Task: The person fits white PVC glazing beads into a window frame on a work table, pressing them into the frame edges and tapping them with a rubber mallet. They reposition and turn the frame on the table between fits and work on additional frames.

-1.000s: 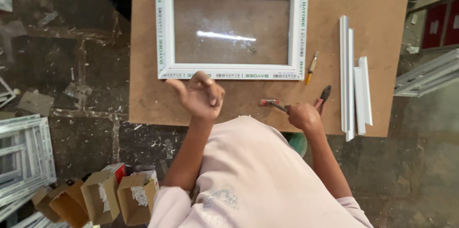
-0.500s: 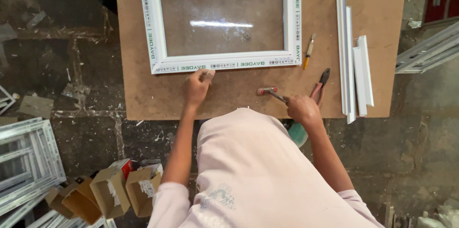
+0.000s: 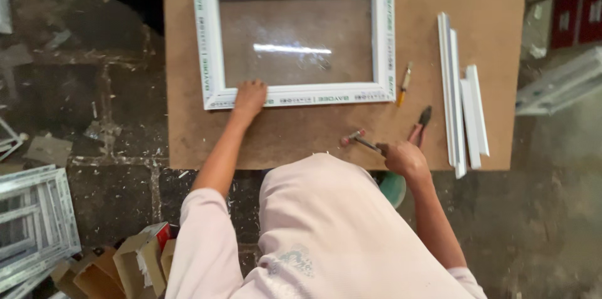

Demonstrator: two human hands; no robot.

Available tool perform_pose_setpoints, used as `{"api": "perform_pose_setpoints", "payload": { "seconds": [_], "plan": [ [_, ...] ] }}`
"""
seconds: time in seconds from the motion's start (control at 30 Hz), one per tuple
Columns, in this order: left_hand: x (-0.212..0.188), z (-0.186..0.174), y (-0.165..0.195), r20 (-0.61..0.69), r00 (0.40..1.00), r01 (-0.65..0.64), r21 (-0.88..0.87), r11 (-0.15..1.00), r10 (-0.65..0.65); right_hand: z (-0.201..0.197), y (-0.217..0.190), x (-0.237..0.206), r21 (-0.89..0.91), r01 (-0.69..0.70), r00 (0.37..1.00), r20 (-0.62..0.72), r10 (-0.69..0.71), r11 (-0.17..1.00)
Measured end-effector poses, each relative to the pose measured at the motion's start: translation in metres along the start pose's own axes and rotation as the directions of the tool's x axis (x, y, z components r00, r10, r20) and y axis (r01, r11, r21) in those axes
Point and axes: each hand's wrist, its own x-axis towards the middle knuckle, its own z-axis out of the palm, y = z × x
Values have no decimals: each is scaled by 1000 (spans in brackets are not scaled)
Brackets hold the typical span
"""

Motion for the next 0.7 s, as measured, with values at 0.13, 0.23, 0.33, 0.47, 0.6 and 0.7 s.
{"api": "perform_pose_setpoints", "payload": {
  "seconds": [0.13, 0.23, 0.33, 0.47, 0.6, 0.7],
  "plan": [
    [15, -7, -5, 18, 997, -73, -14, 997, 73, 12, 8, 7, -10, 51, 999, -17, -51, 999],
    [24, -10, -10, 60, 997, -54, -14, 998, 54, 21, 12, 13, -109, 19, 999, 31, -16, 994],
    [28, -17, -17, 30, 998, -58, 68, 996, 56, 21, 10, 15, -193, 64, 998, 32, -59, 979],
    [25, -32, -25, 118, 991, -63, -6, 998, 64, 9, 5, 10, 26, -7, 1000, 19, 6, 1000],
    [32, -48, -32, 272, 962, 17, -141, 990, 22, 0, 4, 6, 15, -44, 998, 50, 43, 999],
    [52, -63, -48, 202, 969, 199, -317, 927, -139, 3, 7, 10, 5, -39, 998, 42, 38, 999]
  ]
}}
